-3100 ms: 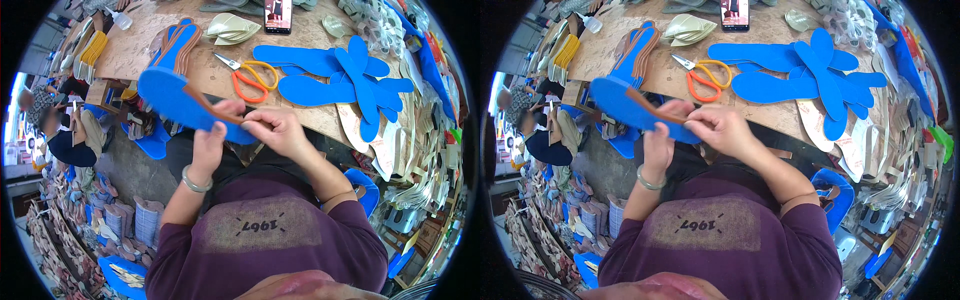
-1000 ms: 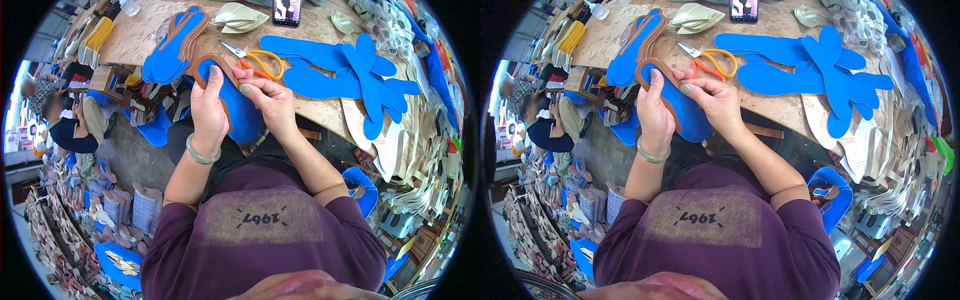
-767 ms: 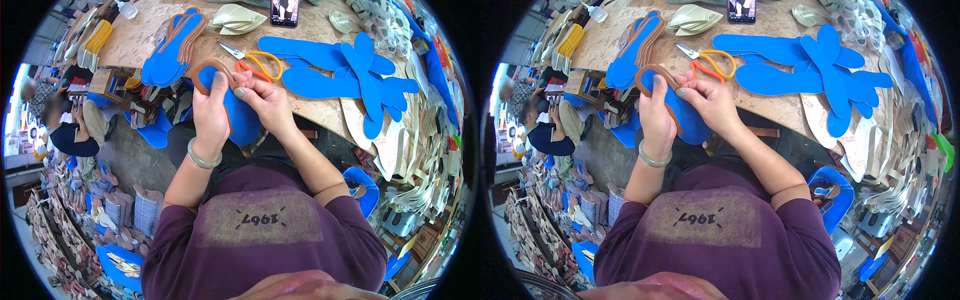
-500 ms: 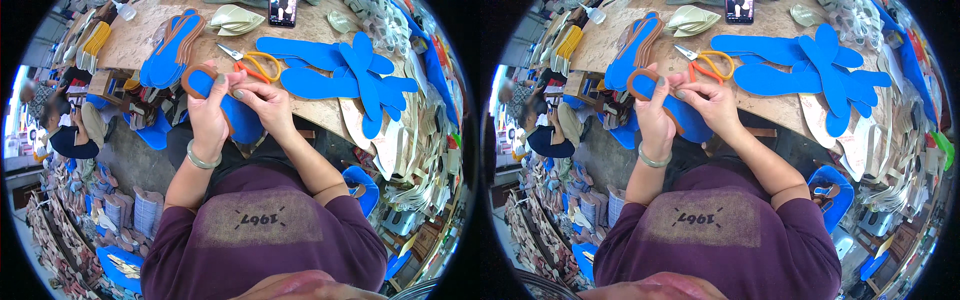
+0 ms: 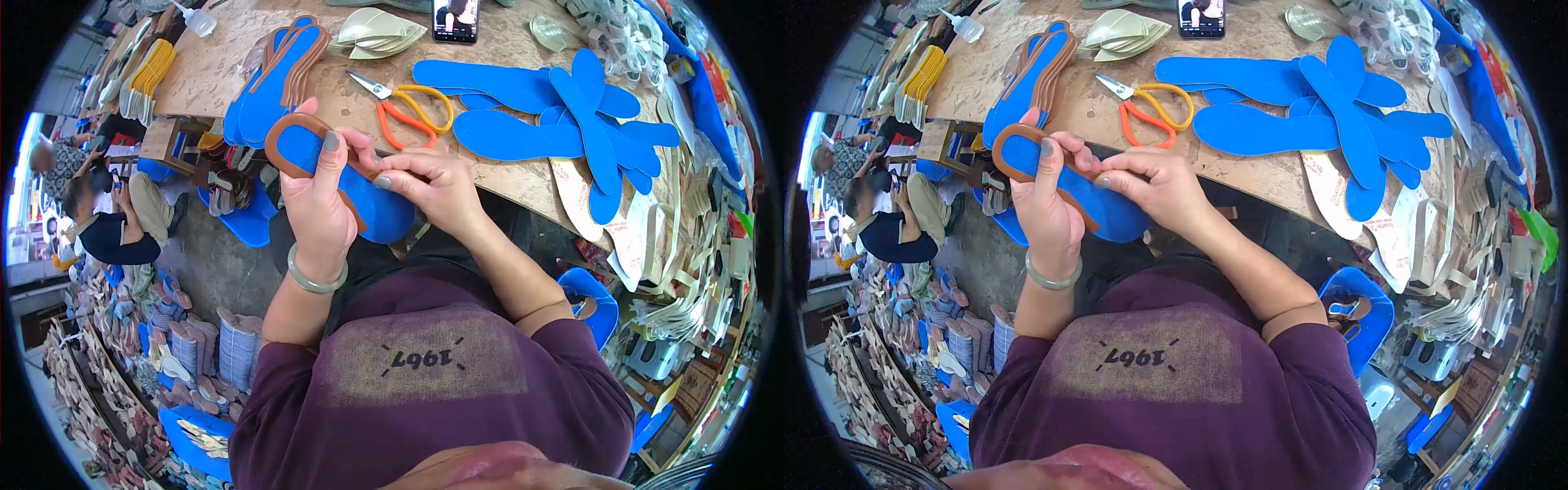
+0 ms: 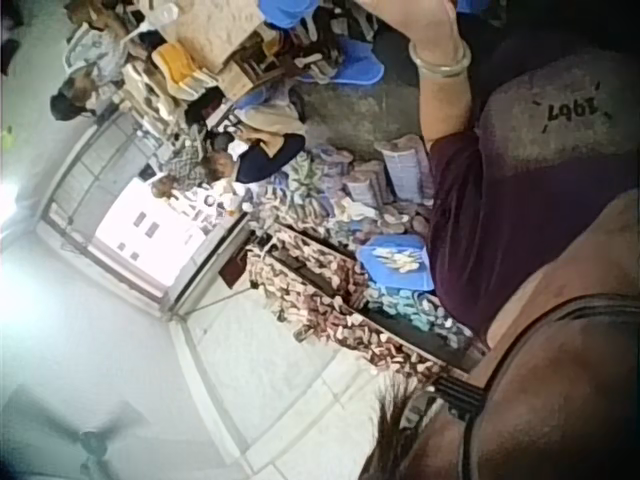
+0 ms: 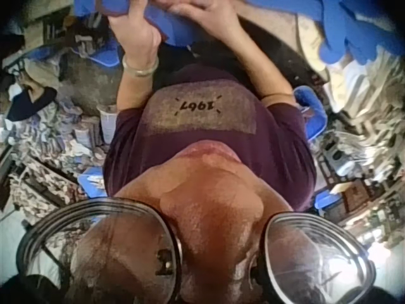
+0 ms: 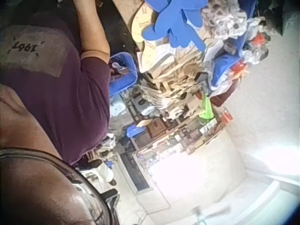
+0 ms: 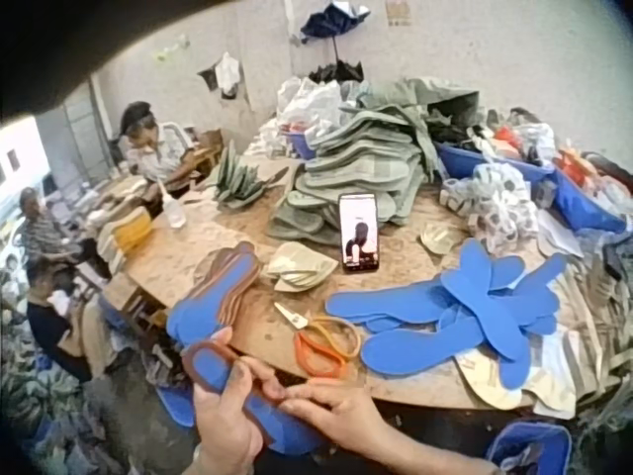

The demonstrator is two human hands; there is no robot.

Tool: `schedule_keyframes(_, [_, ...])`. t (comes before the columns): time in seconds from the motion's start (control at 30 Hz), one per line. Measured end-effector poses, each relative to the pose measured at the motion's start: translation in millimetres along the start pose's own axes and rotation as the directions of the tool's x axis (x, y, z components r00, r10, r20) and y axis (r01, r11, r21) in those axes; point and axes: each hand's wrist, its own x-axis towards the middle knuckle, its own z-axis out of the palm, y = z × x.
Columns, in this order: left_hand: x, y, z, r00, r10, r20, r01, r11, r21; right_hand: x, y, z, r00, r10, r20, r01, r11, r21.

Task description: The person assembles blue flip-flops by attaching brown straps to blue foam soles. They use scissors to trim excess strap material and press the straps into place, repeating the process for multiple units on a cluttered workbench.

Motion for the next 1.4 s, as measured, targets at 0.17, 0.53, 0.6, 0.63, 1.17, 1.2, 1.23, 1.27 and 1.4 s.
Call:
schedule_keyframes(0.17, [-5, 7, -1, 0.994, -0.087, 0.068, 0.089, 0.996, -0.02, 0, -12, -6, 0.984, -0.171, 0.056, 0.178, 0.972, -0.153])
schedule_keyframes(0.53, [-22, -13, -12, 0.999, -0.05, 0.016, 0.051, 0.996, -0.069, -5, -4, -12, 0.983, 0.186, -0.004, -0.18, 0.956, 0.231])
schedule_keyframes(0.6, [-23, -10, -12, 0.999, -0.05, 0.021, 0.052, 0.996, -0.076, -10, -5, -8, 0.984, 0.178, -0.025, -0.167, 0.958, 0.232])
schedule_keyframes(0.63, [-24, -8, -12, 0.998, -0.053, 0.025, 0.055, 0.995, -0.078, -12, -5, -6, 0.984, 0.175, -0.037, -0.162, 0.958, 0.235])
schedule_keyframes(1.17, [-29, -1, -13, 0.992, -0.095, -0.083, 0.096, 0.995, -0.001, -14, -2, 0, 0.986, 0.167, 0.009, -0.168, 0.981, 0.094])
schedule_keyframes(1.2, [-28, -1, -13, 0.99, -0.107, -0.089, 0.108, 0.994, 0.013, -14, 1, 0, 0.997, 0.08, 0.008, -0.08, 0.997, -0.008])
schedule_keyframes(1.23, [-28, -1, -13, 0.989, -0.117, -0.095, 0.12, 0.992, 0.026, -13, 3, 0, 1.0, -0.008, 0.016, 0.01, 0.994, -0.111])
schedule_keyframes(1.27, [-28, -2, -14, 0.989, -0.111, -0.101, 0.117, 0.992, 0.05, -12, 4, 0, 0.995, -0.095, 0.033, 0.1, 0.972, -0.211])
schedule_keyframes(1.4, [-29, -2, -18, 0.993, -0.095, -0.069, 0.109, 0.965, 0.237, -10, 0, 4, 0.985, -0.167, 0.049, 0.173, 0.909, -0.38])
